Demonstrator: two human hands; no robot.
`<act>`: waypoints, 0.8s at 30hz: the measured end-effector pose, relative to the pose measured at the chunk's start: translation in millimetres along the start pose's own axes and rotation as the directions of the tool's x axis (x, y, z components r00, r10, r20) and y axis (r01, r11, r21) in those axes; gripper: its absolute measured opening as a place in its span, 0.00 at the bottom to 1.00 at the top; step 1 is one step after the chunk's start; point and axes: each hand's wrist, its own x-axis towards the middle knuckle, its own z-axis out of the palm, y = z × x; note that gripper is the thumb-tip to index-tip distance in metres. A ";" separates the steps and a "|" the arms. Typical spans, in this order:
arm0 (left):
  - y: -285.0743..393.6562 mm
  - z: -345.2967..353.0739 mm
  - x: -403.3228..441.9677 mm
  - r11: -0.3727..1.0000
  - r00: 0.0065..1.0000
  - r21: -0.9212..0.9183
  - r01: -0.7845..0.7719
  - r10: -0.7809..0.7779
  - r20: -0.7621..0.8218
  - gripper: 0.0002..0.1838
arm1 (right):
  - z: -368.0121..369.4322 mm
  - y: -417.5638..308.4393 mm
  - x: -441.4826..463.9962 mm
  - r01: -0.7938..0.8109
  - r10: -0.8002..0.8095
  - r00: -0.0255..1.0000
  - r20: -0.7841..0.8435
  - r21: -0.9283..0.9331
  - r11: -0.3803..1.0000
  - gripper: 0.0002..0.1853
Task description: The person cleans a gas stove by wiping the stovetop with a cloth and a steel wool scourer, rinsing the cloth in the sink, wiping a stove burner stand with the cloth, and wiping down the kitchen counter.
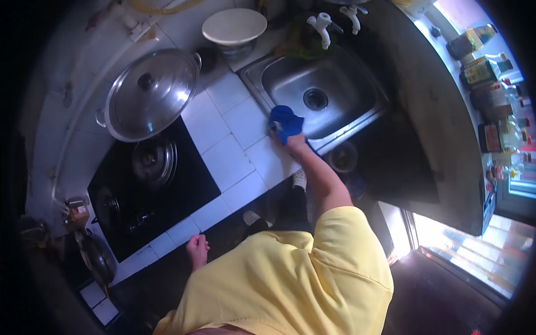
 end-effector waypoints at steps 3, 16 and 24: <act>7.3 25.2 -4.9 0.999 0.998 -0.017 0.028 -0.029 -0.048 0.08 | 43.2 37.5 63.6 0.217 -0.216 0.971 -0.099 0.001 0.976 0.17; -6.8 161.7 -91.6 0.978 0.974 0.171 0.123 -0.085 -0.212 0.11 | 88.7 72.5 94.8 -0.023 0.057 0.979 0.197 -0.168 0.986 0.19; 64.5 186.1 -39.0 0.992 0.998 -0.119 -0.053 0.057 0.033 0.08 | -49.1 12.5 -77.3 -0.079 0.072 0.975 0.210 0.025 0.997 0.15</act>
